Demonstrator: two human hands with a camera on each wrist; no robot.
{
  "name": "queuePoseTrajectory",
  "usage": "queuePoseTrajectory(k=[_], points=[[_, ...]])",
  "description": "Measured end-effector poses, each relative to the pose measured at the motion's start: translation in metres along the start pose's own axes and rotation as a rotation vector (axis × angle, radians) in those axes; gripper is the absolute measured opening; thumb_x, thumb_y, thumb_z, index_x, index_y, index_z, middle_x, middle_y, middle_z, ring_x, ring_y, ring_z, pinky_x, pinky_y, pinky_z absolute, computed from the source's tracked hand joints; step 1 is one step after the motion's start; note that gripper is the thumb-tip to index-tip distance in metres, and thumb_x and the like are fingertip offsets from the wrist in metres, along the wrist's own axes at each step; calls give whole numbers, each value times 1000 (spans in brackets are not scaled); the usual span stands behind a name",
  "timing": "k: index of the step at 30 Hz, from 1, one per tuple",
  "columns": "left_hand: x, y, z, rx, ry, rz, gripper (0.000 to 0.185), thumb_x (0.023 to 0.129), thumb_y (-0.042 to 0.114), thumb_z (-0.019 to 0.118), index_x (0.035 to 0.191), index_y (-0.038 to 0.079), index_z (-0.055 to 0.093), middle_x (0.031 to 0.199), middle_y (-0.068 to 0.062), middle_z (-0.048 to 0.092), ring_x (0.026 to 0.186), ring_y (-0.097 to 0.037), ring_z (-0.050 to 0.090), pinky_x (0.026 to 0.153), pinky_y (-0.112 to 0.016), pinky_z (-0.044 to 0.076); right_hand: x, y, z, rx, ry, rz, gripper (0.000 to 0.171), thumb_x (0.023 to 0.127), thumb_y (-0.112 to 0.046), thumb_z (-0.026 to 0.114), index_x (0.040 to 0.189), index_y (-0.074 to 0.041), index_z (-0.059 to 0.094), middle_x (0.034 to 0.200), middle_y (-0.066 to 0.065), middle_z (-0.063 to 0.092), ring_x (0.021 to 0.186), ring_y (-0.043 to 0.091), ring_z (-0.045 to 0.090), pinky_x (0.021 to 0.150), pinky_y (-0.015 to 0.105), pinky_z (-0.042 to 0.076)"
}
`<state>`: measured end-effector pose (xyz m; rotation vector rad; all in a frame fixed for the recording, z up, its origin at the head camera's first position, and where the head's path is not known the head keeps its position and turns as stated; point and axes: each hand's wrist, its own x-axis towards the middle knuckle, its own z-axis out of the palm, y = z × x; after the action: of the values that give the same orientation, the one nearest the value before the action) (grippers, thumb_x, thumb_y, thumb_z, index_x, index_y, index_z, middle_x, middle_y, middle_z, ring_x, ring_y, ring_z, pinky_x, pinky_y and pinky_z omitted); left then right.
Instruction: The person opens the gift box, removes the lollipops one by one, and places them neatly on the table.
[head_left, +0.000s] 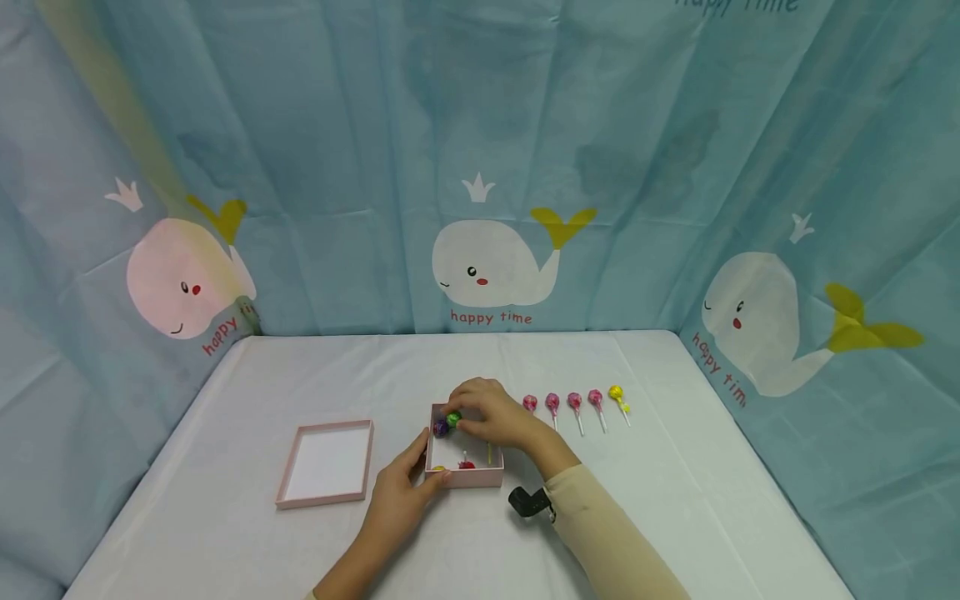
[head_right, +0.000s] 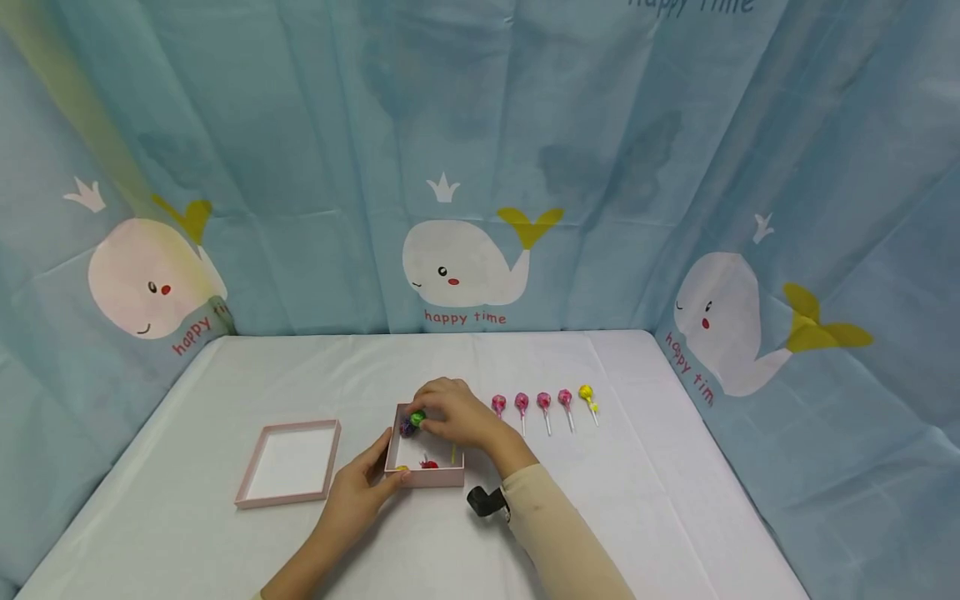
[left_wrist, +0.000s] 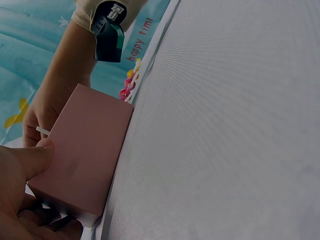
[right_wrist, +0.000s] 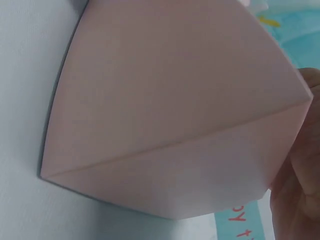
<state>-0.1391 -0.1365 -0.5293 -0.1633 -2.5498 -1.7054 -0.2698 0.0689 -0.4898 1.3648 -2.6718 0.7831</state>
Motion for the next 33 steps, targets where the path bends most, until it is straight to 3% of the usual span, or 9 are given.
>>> queuePoseTrajectory(k=[6, 13, 23, 33], points=[[1, 1, 0, 13, 16, 12, 85, 86, 27, 84, 156, 8, 42, 159, -7, 44, 146, -23, 41, 118, -36, 39, -1, -6, -7, 63, 104, 10, 29, 94, -14, 75, 122, -23, 75, 121, -10, 66, 122, 11, 56, 112, 43, 44], [1, 1, -2, 34, 29, 20, 83, 86, 27, 83, 156, 7, 42, 160, -9, 42, 147, -26, 40, 117, -36, 39, -6, -16, -26, 104, 201, 57, 23, 93, -15, 75, 115, -22, 75, 119, -8, 67, 123, 14, 55, 114, 49, 38], [0, 3, -1, 5, 22, -18, 84, 86, 23, 83, 157, 9, 41, 161, -9, 40, 148, -27, 38, 117, -34, 39, -24, -17, -43, 139, 323, 167, 22, 88, -17, 81, 107, -26, 75, 113, -13, 68, 119, 14, 57, 115, 56, 37], [-2, 2, 0, 39, 26, -27, 85, 85, 28, 84, 157, 12, 42, 161, -7, 41, 148, -28, 39, 119, -38, 37, -57, -16, -61, 225, 410, 242, 25, 84, -13, 85, 106, -22, 76, 111, -13, 68, 118, 13, 57, 105, 50, 51]])
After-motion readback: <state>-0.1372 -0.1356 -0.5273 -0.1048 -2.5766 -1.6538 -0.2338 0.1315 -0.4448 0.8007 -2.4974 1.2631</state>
